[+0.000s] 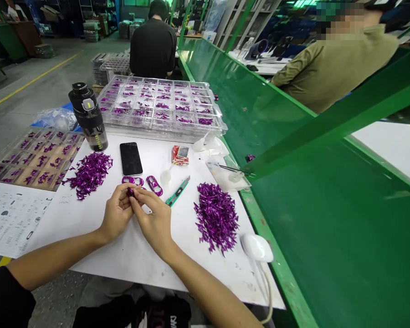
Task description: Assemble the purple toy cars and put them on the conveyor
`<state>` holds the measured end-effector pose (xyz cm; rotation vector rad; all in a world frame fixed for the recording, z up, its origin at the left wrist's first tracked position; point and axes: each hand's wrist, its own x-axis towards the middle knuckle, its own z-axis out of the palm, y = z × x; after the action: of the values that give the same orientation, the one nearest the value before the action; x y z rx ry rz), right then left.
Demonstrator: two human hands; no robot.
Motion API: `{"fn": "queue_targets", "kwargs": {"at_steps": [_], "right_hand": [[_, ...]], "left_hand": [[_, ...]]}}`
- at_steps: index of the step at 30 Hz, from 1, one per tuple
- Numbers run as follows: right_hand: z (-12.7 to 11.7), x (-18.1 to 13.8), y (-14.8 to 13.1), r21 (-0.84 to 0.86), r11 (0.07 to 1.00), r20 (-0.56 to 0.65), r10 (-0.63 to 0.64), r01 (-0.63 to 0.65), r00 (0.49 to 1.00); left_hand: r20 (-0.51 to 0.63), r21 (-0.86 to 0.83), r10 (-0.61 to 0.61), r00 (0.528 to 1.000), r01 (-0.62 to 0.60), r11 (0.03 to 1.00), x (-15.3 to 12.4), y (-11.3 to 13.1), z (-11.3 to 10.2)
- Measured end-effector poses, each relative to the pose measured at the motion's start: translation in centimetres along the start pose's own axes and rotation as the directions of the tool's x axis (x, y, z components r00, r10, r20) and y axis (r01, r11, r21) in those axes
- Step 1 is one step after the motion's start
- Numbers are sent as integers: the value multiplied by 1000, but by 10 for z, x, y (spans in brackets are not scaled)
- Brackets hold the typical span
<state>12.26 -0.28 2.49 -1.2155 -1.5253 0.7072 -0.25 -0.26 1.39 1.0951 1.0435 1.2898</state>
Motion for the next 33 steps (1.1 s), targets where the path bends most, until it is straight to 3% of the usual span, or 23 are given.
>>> {"fn": "queue_targets", "kwargs": {"at_steps": [3,6,11,21,33], "right_hand": [[-4,1,1,-89,988,23,-121,123,992],[-6,1,4,-112,980,20,-165,167,986],[-4,-2,7,-148,967,-13,-211,206,977],[-4,-4,4,-255,910,-1,-338,327,941],[-13,0,-2,-216,934,48,-282,285,958]], "left_hand": [[49,13,-9,999,9,1000,3,-2,-1],[98,-71,-70,993,78,994,5,-7,-1],[61,-137,-80,995,88,987,4,-15,1],[26,100,24,999,-26,995,1,-19,-1],[13,106,59,998,-60,993,-2,-15,3]]}}
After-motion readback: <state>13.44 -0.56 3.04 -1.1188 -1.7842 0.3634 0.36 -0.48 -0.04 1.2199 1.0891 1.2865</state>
